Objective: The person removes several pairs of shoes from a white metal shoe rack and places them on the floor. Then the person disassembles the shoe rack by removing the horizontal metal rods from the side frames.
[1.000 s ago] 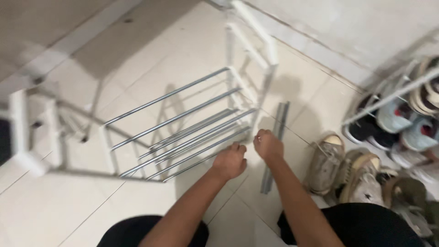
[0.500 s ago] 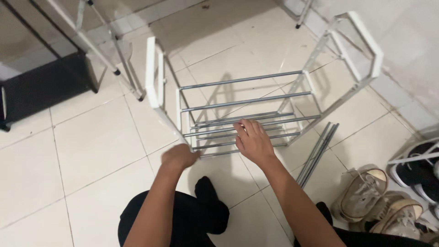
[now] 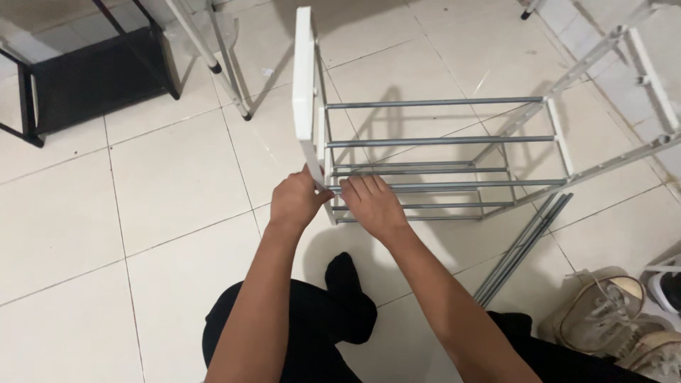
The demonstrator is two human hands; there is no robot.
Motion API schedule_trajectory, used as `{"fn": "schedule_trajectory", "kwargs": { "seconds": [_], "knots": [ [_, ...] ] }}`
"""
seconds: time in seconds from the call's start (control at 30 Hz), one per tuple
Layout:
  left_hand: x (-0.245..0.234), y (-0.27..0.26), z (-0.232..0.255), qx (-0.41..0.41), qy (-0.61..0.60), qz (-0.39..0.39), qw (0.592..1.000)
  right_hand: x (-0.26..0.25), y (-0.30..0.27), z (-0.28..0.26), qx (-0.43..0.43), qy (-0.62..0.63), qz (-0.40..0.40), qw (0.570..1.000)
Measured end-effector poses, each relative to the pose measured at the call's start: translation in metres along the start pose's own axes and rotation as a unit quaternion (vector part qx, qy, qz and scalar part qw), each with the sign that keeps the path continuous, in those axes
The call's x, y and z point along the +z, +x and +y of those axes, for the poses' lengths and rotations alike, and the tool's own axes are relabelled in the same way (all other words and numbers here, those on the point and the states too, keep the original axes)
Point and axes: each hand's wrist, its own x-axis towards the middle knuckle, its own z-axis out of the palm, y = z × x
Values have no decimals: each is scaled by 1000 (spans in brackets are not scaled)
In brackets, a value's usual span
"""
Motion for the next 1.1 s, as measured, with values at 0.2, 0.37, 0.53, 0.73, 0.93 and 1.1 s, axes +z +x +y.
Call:
{"fn": "schedule_trajectory", "kwargs": {
  "seconds": [0.2,0.37,0.53,0.73,0.93,1.1],
  "knots": [
    [8,6,-5,12,-14,-23,1000,18,-5,8,-7,18,-21,1000],
    [17,9,0,17,-47,-25,998,1,8,21,46,79,-166,982],
    [16,12,3,17,-75,-20,997,-24,39,27,185,151,-378,894],
    [19,12,5,-2,-63,0,998,-15,37,32,155,173,-290,928],
    [30,18,9,1,-56,44,997,11,3,24,27,-37,3,999],
    [34,19,12,24,-94,56,994,4,5,31,69,40,-87,993]
  ]
}}
